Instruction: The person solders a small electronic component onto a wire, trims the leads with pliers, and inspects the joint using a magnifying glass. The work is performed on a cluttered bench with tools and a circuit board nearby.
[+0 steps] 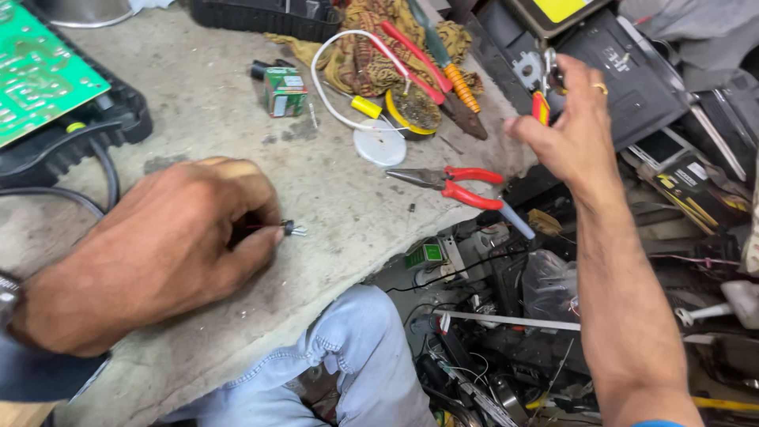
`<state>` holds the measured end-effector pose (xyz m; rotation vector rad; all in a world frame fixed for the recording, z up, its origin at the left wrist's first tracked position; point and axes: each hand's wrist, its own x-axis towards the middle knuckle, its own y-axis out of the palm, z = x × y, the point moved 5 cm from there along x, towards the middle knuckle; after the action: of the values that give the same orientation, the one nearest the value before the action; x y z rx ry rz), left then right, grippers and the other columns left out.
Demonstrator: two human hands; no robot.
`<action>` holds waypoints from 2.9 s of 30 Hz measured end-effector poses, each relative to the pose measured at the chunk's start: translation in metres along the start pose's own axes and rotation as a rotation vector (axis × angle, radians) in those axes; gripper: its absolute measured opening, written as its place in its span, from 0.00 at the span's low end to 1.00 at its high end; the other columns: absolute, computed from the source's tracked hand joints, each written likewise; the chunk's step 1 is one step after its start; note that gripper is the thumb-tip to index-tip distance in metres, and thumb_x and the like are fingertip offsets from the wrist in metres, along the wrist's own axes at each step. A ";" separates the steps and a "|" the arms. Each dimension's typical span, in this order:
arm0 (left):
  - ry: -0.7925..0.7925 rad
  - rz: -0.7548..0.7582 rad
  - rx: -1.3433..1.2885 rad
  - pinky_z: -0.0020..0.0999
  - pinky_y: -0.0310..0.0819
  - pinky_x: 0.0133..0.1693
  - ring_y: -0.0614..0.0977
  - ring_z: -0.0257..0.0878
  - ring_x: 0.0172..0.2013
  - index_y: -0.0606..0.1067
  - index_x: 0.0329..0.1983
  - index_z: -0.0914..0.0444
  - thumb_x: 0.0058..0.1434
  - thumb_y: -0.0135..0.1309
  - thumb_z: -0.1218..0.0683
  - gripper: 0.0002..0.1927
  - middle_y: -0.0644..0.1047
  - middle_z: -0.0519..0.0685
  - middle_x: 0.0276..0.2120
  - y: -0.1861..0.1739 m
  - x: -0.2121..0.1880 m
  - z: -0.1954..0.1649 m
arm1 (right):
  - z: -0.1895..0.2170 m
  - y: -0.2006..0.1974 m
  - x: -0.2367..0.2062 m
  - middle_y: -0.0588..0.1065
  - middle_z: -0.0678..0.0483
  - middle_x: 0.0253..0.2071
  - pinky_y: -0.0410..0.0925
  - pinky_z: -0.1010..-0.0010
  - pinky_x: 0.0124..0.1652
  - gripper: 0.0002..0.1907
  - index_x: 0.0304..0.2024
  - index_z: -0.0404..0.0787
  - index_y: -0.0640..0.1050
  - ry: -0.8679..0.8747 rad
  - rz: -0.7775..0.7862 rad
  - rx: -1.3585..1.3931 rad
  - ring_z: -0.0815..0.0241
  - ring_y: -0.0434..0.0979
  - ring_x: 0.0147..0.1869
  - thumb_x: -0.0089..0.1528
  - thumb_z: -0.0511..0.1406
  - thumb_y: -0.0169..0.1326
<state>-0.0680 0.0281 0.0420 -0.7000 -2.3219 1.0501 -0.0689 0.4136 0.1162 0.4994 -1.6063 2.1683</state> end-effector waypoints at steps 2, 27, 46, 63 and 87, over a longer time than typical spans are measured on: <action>-0.008 0.031 0.007 0.46 0.76 0.36 0.83 0.52 0.33 0.80 0.33 0.61 0.53 0.63 0.48 0.12 0.81 0.53 0.30 0.000 0.001 -0.002 | -0.037 0.016 0.015 0.68 0.44 0.58 0.68 0.60 0.50 0.44 0.66 0.38 0.71 0.104 0.013 0.008 0.50 0.71 0.59 0.50 0.44 0.68; 0.341 -0.093 0.183 0.48 0.70 0.37 0.80 0.51 0.34 0.82 0.42 0.62 0.60 0.58 0.53 0.10 0.77 0.52 0.31 0.000 -0.014 -0.020 | 0.040 0.068 -0.015 0.79 0.42 0.36 0.72 0.51 0.43 0.09 0.38 0.36 0.78 -0.362 0.070 -0.394 0.41 0.80 0.40 0.70 0.36 0.55; -0.301 -0.703 0.297 0.45 0.64 0.39 0.78 0.48 0.37 0.83 0.36 0.59 0.56 0.63 0.51 0.09 0.78 0.48 0.30 0.031 -0.066 -0.056 | 0.178 0.072 -0.119 0.79 0.48 0.41 0.74 0.66 0.41 0.11 0.50 0.35 0.79 -0.396 -0.059 0.475 0.53 0.82 0.42 0.65 0.29 0.61; -0.279 -0.750 0.316 0.43 0.63 0.40 0.78 0.46 0.38 0.84 0.39 0.58 0.57 0.64 0.51 0.09 0.78 0.46 0.32 0.034 -0.071 -0.057 | 0.185 0.077 -0.127 0.81 0.50 0.35 0.73 0.69 0.33 0.07 0.42 0.36 0.80 -0.377 0.103 0.668 0.57 0.83 0.34 0.64 0.32 0.62; -0.285 -0.731 0.260 0.43 0.62 0.39 0.76 0.44 0.36 0.84 0.38 0.58 0.56 0.66 0.53 0.09 0.78 0.44 0.30 0.031 -0.072 -0.057 | 0.199 0.083 -0.127 0.81 0.51 0.33 0.71 0.72 0.30 0.07 0.39 0.36 0.82 -0.396 0.111 0.594 0.60 0.81 0.30 0.60 0.29 0.66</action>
<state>0.0287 0.0307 0.0346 0.4073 -2.2992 1.0960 0.0074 0.1877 0.0401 1.0929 -1.1444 2.7615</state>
